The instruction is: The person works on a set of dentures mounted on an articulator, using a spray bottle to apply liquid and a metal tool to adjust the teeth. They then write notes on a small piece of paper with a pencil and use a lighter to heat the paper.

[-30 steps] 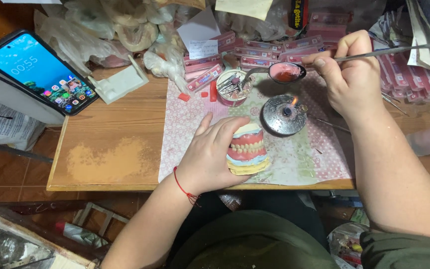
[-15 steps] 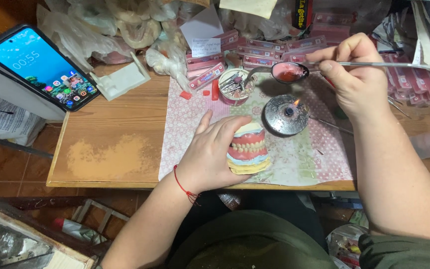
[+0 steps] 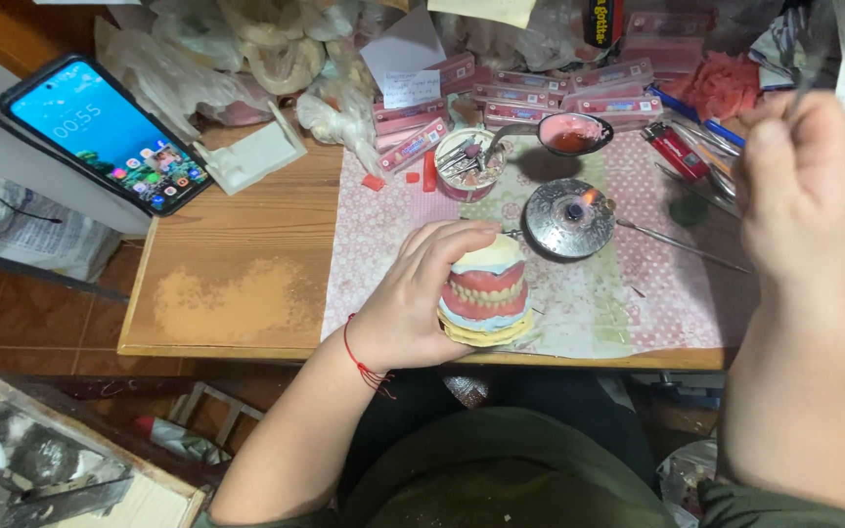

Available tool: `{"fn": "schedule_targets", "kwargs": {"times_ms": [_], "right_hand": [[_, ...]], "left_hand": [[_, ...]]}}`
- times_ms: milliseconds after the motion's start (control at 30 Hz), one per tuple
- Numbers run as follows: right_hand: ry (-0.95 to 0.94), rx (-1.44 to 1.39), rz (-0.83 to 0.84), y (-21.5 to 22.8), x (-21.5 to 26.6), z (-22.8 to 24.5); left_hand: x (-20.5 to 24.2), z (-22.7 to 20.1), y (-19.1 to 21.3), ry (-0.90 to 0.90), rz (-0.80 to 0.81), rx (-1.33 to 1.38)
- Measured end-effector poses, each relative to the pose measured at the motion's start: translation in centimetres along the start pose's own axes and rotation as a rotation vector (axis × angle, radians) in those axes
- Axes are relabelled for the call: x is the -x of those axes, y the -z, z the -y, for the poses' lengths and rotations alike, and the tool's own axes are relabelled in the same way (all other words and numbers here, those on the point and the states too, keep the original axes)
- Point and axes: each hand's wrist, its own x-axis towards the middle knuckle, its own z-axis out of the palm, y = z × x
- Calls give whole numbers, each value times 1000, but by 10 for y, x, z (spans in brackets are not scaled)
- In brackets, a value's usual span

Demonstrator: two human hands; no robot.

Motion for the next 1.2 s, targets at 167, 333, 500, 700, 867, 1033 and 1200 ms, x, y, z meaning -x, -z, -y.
{"fn": "schedule_targets", "kwargs": {"times_ms": [167,333,500,700,867,1033,1200], "right_hand": [[-75,651,-4,16,43,-30],[-11,782,-59,29,68,-89],[36,757,-103,29,70,-100],[36,822,-66,27,69,-102],[39,874,-33,28,69,-103],[39,891,-21,26,69,-103],[95,860,-40,24,68,-92]], "left_hand": [[3,0,-1,13,-25,80],[2,1,-2,4,-34,53],[2,2,-2,-5,-25,41],[3,2,-3,8,-25,35],[1,-1,-2,25,-17,41],[2,-2,-1,61,-2,40],[1,-5,1,131,6,41]]}}
